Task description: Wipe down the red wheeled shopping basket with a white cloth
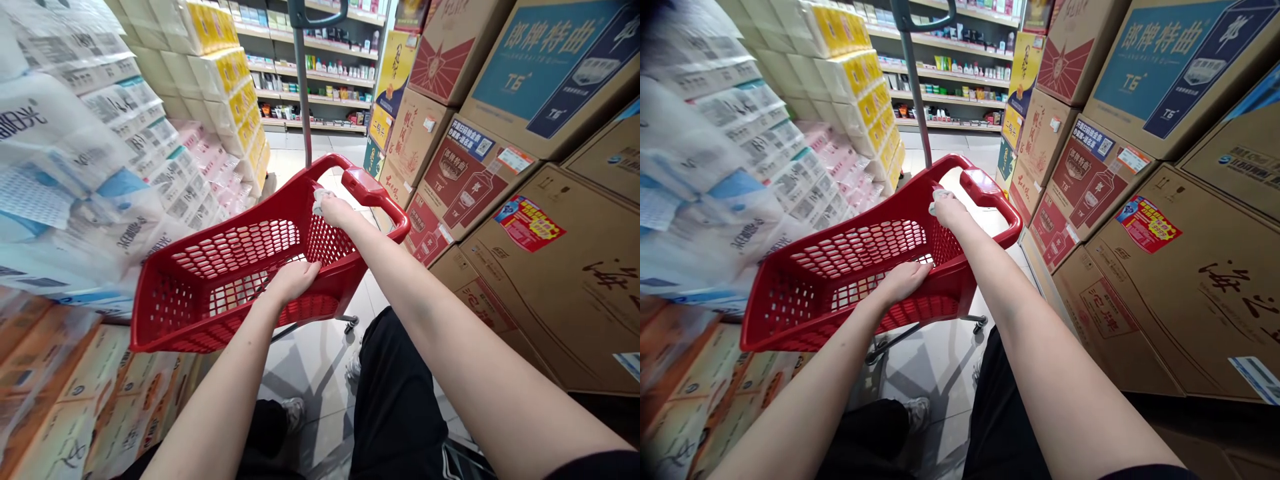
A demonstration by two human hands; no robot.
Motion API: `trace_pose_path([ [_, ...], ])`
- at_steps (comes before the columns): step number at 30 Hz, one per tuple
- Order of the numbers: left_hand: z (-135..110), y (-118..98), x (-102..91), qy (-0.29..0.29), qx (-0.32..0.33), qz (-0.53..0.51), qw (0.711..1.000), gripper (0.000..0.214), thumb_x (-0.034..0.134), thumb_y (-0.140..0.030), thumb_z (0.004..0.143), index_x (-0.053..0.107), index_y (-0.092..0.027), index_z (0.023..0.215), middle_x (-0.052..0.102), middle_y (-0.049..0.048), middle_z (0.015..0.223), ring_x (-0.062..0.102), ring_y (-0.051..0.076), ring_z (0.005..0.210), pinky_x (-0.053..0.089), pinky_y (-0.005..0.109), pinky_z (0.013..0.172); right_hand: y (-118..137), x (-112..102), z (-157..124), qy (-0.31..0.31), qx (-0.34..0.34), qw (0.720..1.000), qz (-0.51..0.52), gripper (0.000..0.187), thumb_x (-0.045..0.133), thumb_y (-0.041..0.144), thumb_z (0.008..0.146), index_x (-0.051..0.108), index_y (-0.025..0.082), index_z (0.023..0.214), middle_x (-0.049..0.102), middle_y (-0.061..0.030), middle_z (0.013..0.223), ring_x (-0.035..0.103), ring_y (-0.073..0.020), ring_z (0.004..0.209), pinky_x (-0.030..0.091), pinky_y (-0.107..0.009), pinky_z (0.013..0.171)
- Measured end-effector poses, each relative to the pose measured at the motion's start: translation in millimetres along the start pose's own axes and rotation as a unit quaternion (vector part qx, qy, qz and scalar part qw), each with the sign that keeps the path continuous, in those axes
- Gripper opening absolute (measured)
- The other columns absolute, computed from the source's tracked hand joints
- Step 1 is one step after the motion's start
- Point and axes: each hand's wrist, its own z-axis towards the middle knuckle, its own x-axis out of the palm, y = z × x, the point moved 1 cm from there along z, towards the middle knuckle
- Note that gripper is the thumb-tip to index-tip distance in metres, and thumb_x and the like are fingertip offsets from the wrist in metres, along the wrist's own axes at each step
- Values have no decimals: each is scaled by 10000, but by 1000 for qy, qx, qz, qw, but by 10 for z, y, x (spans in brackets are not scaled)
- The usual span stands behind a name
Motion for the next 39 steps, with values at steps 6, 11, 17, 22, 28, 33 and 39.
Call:
trace_pose_path([
  [6, 3, -4, 9, -11, -35, -9, 999, 721, 65, -557, 897, 658, -178, 739, 697, 146, 875, 639, 281, 876, 430, 342, 716, -107, 34, -277, -1, -29, 999, -24, 371, 392, 14, 825, 554, 72, 1154, 572, -196, 1215, 626, -242, 1013, 485, -293, 793],
  [11, 6, 11, 13, -18, -39, -21, 999, 785, 44, -605, 877, 676, -155, 758, 694, 170, 888, 637, 300, 885, 435, 362, 746, -357, -63, -791, 33, -78, 996, -4, 256, 399, 120, 875, 622, 97, 999, 669, -135, 1003, 643, -210, 874, 445, -257, 712],
  [17, 17, 33, 15, -41, -58, -47, 996, 826, 29, -642, 861, 678, -138, 778, 693, 185, 933, 630, 302, 932, 436, 363, 785, -563, -366, -1394, 20, -124, 992, 4, 287, 339, 177, 911, 618, 133, 960, 669, -89, 904, 614, -190, 794, 414, -274, 696],
  [22, -22, 44, 4, -68, -71, -99, 990, 782, 61, -630, 871, 693, -176, 795, 702, 123, 929, 630, 274, 903, 436, 353, 790, -491, -277, -1687, -23, -210, 977, -3, 265, 365, 149, 893, 610, 130, 993, 626, -127, 1087, 586, -219, 1017, 429, -337, 852],
  [28, -35, 100, 8, -94, -50, -167, 980, 752, 81, -597, 891, 723, -216, 810, 713, 44, 861, 618, 218, 839, 432, 312, 806, -339, 35, -1766, -142, -287, 947, 16, 272, 446, 202, 848, 582, 136, 1074, 532, -127, 1293, 388, -257, 1297, 336, -464, 1028],
  [33, -4, 139, 26, -96, -39, -166, 981, 757, 81, -595, 890, 730, -210, 826, 713, 46, 835, 608, 213, 815, 431, 306, 792, -264, 79, -1828, -149, -275, 950, 5, 324, 585, 347, 796, 572, 148, 1051, 481, -150, 1348, 343, -309, 1306, 298, -499, 1032],
  [39, -2, 144, 19, -92, -41, -171, 980, 746, 96, -589, 890, 728, -205, 791, 710, 51, 799, 606, 213, 776, 433, 303, 773, -123, 146, -1743, -156, -199, 967, -37, 430, 478, 516, 885, 551, 124, 1047, 589, -168, 1114, 473, -285, 1123, 319, -450, 966],
])
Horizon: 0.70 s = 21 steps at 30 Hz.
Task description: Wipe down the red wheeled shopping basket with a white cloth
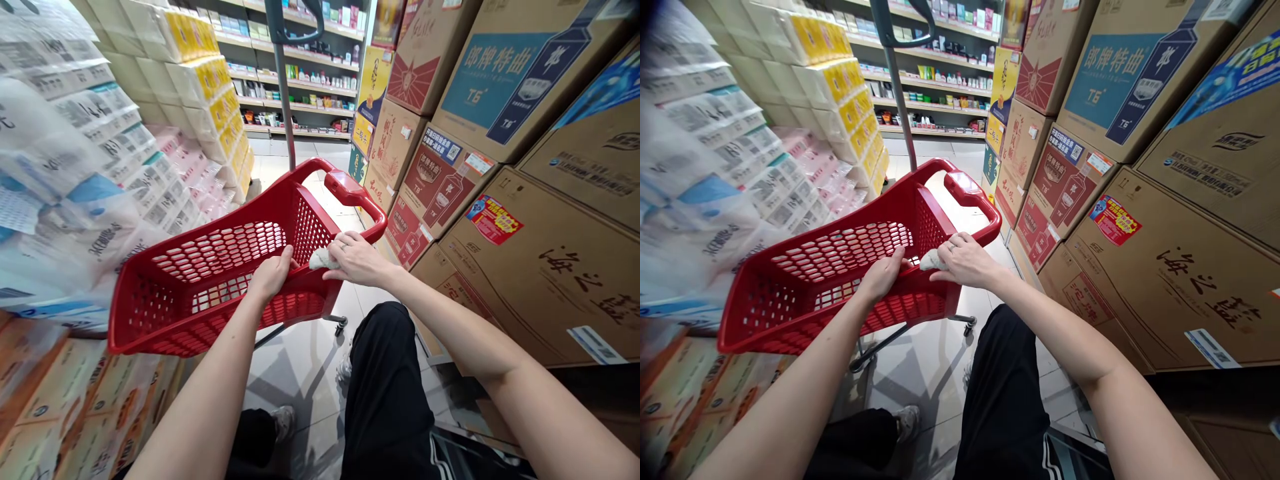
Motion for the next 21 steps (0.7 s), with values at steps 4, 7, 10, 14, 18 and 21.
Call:
trace_pose_path([
  [4, -23, -45, -15, -14, -9, 6, 1000, 737, 111, -586, 891, 714, -202, 710, 707, 58, 768, 608, 222, 765, 421, 311, 793, -122, 137, 6, -36, -9, 998, -46, 361, 439, 368, 941, 481, 131, 1210, 598, -134, 1078, 502, -243, 1045, 336, -392, 907],
  [7, -23, -71, -18, -15, -16, 11, 1000, 738, 108, -577, 893, 707, -195, 692, 700, 58, 742, 606, 224, 755, 414, 311, 778, -402, 156, -135, -70, -46, 995, -60, 368, 419, 385, 947, 500, 160, 1227, 606, -121, 1084, 498, -246, 1044, 325, -406, 924],
  [10, -10, -74, -9, -13, -13, 14, 1000, 733, 107, -569, 896, 707, -196, 702, 692, 54, 724, 600, 221, 744, 410, 307, 759, -760, 104, -325, -95, -53, 992, -59, 386, 432, 391, 942, 501, 175, 1255, 605, -110, 1116, 483, -253, 1094, 311, -436, 975],
  [14, 2, -54, 13, -8, -9, 16, 1000, 731, 109, -563, 897, 717, -195, 726, 701, 58, 758, 601, 222, 766, 413, 301, 767, -1032, 72, -436, -110, -65, 990, -57, 368, 410, 328, 955, 494, 189, 1285, 587, -94, 1167, 439, -238, 1180, 305, -429, 1024],
  [18, 21, -18, 35, -11, -37, 27, 999, 720, 145, -597, 881, 726, -188, 775, 713, 72, 841, 610, 241, 837, 415, 314, 796, -885, 176, -321, -126, -38, 990, -53, 329, 404, 264, 949, 539, 186, 1239, 620, -88, 1057, 480, -234, 1074, 326, -424, 993],
  [21, 47, -12, 54, -4, -32, -6, 999, 742, 121, -612, 877, 726, -187, 815, 714, 62, 871, 609, 233, 849, 417, 320, 825, -645, 281, -201, -137, -22, 990, -41, 310, 443, 233, 927, 559, 184, 1210, 627, -90, 1044, 485, -236, 1017, 329, -412, 949],
])
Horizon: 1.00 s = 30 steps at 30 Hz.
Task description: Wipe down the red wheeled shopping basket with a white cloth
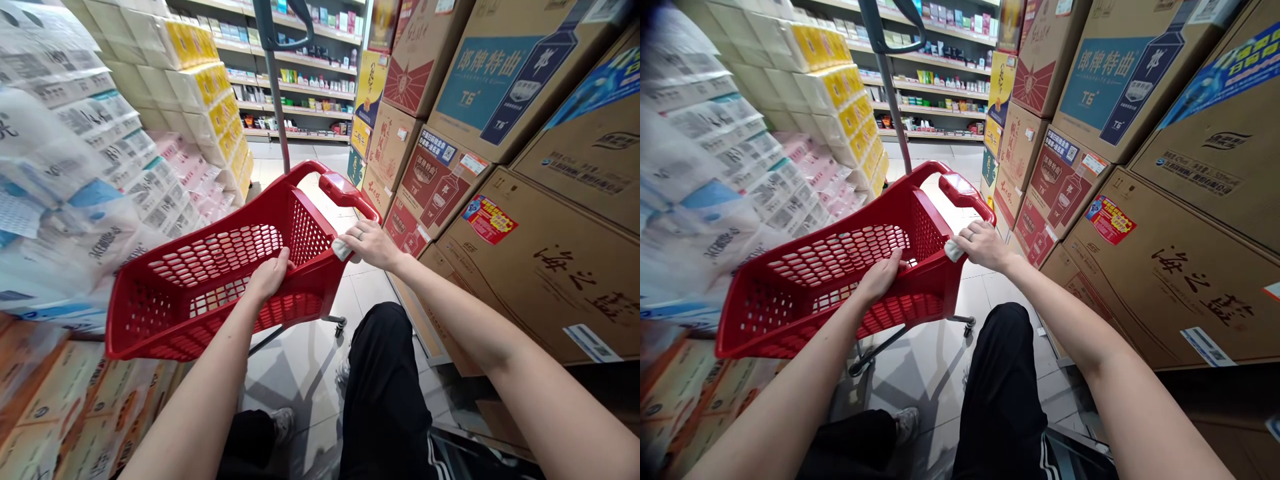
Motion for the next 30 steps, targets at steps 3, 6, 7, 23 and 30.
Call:
trace_pose_path([
  [3, 5, 2, 4, 1, 12, -49, 999, 791, 65, -608, 879, 723, -169, 856, 716, 63, 882, 612, 216, 834, 427, 312, 840, 140, 75, 62, -13, 17, 1000, 9, 295, 453, 231, 921, 573, 194, 1189, 632, -87, 1045, 484, -230, 983, 309, -407, 935],
  [6, -58, 93, -52, 3, 27, -63, 998, 838, -3, -583, 880, 711, -145, 910, 715, 82, 915, 625, 208, 845, 440, 299, 825, 106, 100, 81, -12, 11, 1000, 8, 296, 420, 269, 945, 572, 205, 1191, 631, -79, 1045, 480, -224, 975, 296, -398, 930],
  [7, -98, 158, -89, 7, 19, -34, 999, 843, -2, -593, 875, 709, -140, 911, 713, 96, 927, 629, 219, 863, 441, 305, 822, 68, 104, 82, -7, 3, 1000, 7, 305, 405, 286, 953, 566, 208, 1200, 629, -77, 1050, 478, -222, 977, 295, -394, 927],
  [23, -463, 484, -322, 52, -85, 266, 959, 842, 0, -632, 850, 697, -162, 889, 683, 176, 1011, 619, 344, 977, 442, 426, 799, 673, 404, 511, 23, -102, 994, -23, 341, 294, 171, 982, 447, 182, 1286, 606, -81, 973, 496, -194, 871, 325, -378, 776],
  [30, -511, 526, -318, 56, -74, 252, 963, 846, -12, -638, 851, 696, -180, 928, 678, 160, 1057, 605, 343, 1022, 433, 438, 833, 1191, 670, 789, 21, -108, 994, 22, 329, 290, 164, 984, 446, 152, 1273, 624, -80, 951, 518, -178, 824, 334, -344, 710],
])
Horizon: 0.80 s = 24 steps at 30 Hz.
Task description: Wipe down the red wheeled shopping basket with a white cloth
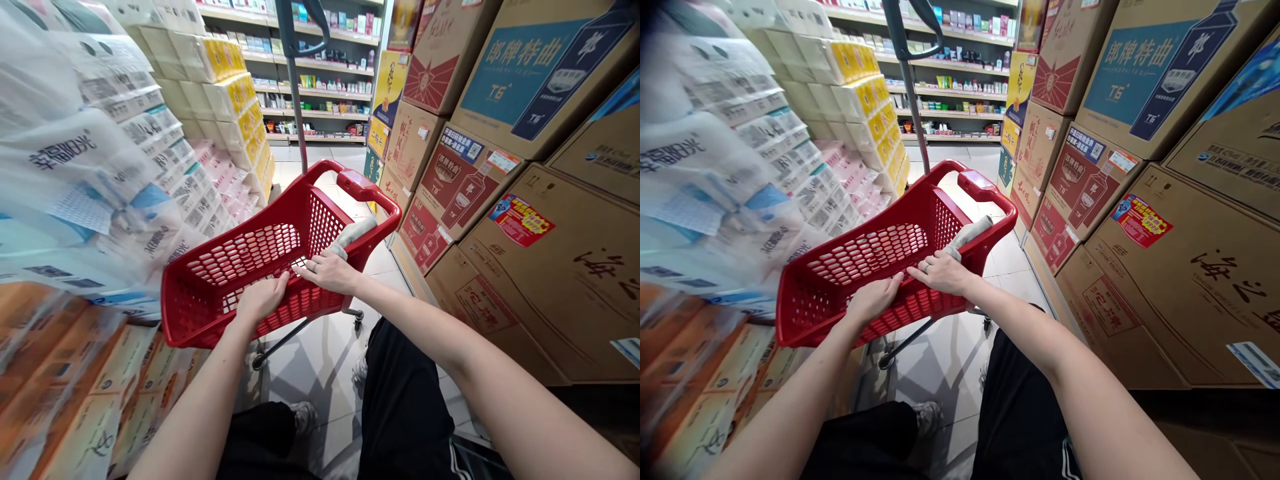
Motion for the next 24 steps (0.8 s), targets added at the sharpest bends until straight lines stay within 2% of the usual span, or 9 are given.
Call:
trace_pose_path([
  [2, -1, 6, -13, 1, 3, -6, 1000, 852, -15, -641, 848, 696, -180, 928, 676, 161, 1060, 603, 343, 1027, 435, 433, 830, -85, -64, -67, 4, 30, 1000, 3, 297, 319, 191, 983, 491, 169, 1224, 629, -68, 913, 519, -179, 825, 333, -343, 724],
  [4, 5, 7, -22, 0, 5, -10, 1000, 858, -17, -645, 845, 698, -175, 915, 676, 167, 1053, 604, 342, 1022, 438, 425, 825, -222, -159, -181, 15, 75, 997, -18, 246, 355, 229, 976, 575, 170, 1069, 626, -65, 879, 516, -191, 842, 335, -352, 748],
  [7, 27, -11, -17, -2, 3, -10, 1000, 868, -15, -651, 841, 701, -162, 876, 678, 176, 1037, 608, 335, 1012, 439, 411, 829, -426, -283, -347, 32, 135, 988, -71, 227, 410, 264, 955, 602, 170, 877, 622, -72, 880, 508, -219, 887, 340, -380, 789],
  [11, 63, -88, 0, -5, 9, -8, 1000, 862, -15, -626, 852, 698, -144, 902, 676, 181, 1048, 608, 324, 1024, 441, 398, 842, -538, -310, -399, 50, 158, 982, -94, 205, 425, 229, 936, 605, 158, 868, 631, -89, 892, 514, -241, 897, 348, -407, 809],
  [14, 76, -148, 4, -3, -1, -8, 1000, 864, -10, -627, 850, 700, -138, 911, 678, 187, 1041, 616, 326, 1007, 448, 400, 828, -488, -245, -305, 62, 143, 985, -70, 223, 406, 190, 933, 614, 147, 864, 644, -106, 895, 523, -240, 883, 354, -405, 807],
  [20, 71, -191, 20, -1, -14, -5, 1000, 853, -3, -623, 851, 705, -148, 882, 689, 179, 1012, 625, 323, 982, 449, 405, 819, -210, -41, -27, 54, 94, 994, -17, 246, 365, 138, 932, 607, 111, 898, 652, -111, 887, 544, -235, 867, 360, -378, 764],
  [24, 65, -180, 25, 0, -24, -7, 1000, 862, -9, -628, 848, 699, -140, 899, 686, 183, 1015, 620, 338, 986, 447, 422, 817, -120, 23, 38, 53, 89, 995, -4, 244, 367, 146, 935, 605, 119, 885, 653, -109, 894, 551, -230, 863, 358, -371, 753],
])
